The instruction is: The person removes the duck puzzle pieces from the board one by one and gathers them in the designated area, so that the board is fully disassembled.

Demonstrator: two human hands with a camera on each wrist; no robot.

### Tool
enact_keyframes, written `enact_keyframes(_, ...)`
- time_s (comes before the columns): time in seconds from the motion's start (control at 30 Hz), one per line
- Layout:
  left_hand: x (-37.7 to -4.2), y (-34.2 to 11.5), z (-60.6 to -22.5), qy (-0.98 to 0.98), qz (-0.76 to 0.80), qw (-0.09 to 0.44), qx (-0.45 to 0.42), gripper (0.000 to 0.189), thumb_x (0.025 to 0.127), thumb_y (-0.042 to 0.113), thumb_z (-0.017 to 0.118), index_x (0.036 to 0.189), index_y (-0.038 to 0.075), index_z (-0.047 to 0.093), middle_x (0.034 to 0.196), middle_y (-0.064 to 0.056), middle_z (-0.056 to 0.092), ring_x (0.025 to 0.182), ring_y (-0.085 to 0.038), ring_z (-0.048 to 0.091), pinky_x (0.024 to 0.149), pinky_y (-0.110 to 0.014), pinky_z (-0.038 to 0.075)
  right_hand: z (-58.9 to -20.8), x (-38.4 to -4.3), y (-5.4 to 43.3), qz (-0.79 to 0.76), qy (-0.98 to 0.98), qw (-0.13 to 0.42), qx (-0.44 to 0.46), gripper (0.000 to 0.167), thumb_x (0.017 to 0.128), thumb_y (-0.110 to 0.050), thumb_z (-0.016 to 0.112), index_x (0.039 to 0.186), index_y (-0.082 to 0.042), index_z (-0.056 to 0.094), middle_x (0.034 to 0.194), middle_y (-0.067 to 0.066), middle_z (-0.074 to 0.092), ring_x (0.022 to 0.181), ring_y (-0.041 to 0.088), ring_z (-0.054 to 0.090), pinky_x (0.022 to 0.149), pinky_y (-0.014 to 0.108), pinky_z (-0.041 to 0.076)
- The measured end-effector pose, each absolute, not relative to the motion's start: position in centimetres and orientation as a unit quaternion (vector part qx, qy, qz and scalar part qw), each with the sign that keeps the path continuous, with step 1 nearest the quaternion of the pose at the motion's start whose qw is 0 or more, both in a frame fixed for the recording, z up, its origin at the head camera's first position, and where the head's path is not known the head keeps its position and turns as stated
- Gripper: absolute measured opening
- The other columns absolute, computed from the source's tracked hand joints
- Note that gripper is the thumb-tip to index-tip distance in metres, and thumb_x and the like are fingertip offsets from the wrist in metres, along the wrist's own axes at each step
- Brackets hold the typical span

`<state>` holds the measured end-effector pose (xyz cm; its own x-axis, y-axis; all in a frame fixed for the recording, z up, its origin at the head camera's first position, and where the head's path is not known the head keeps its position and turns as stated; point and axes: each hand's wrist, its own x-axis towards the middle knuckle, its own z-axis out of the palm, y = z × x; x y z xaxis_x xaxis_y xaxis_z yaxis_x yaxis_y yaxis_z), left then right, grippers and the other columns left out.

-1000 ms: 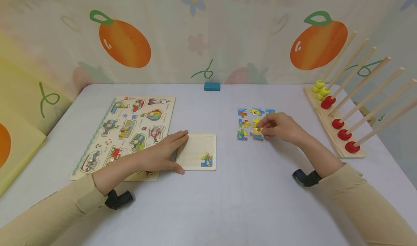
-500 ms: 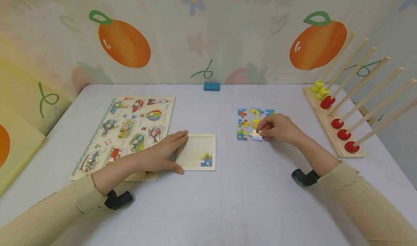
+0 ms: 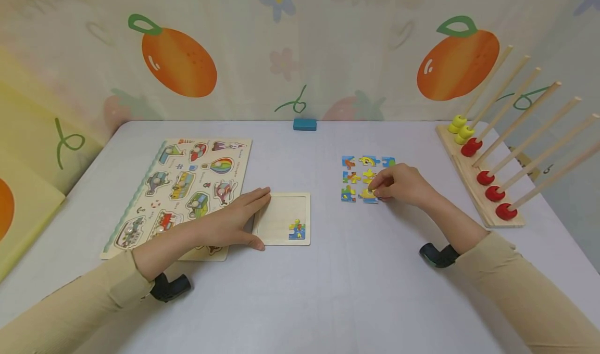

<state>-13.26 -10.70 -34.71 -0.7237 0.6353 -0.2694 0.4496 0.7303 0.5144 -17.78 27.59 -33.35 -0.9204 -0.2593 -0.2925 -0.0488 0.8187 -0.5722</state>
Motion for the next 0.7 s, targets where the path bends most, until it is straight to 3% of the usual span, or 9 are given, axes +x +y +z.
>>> enact_keyframes(0.7,-13.20,-10.79,-34.63,0.904,0.212,0.221,0.299,0.109,0.081,0.043,0.079,0.157,-0.002,0.015,0.169,-0.014,0.005,0.157,-0.034,0.003,0.128,-0.051,0.014,-33.15,-17.79,27.50,-0.284,0.939,0.175,-0.080,0.020,0.091,-0.016,0.069,0.106,-0.003,0.072,0.098,0.009,0.073,0.083,0.014,0.060,0.068,0.018,0.050)
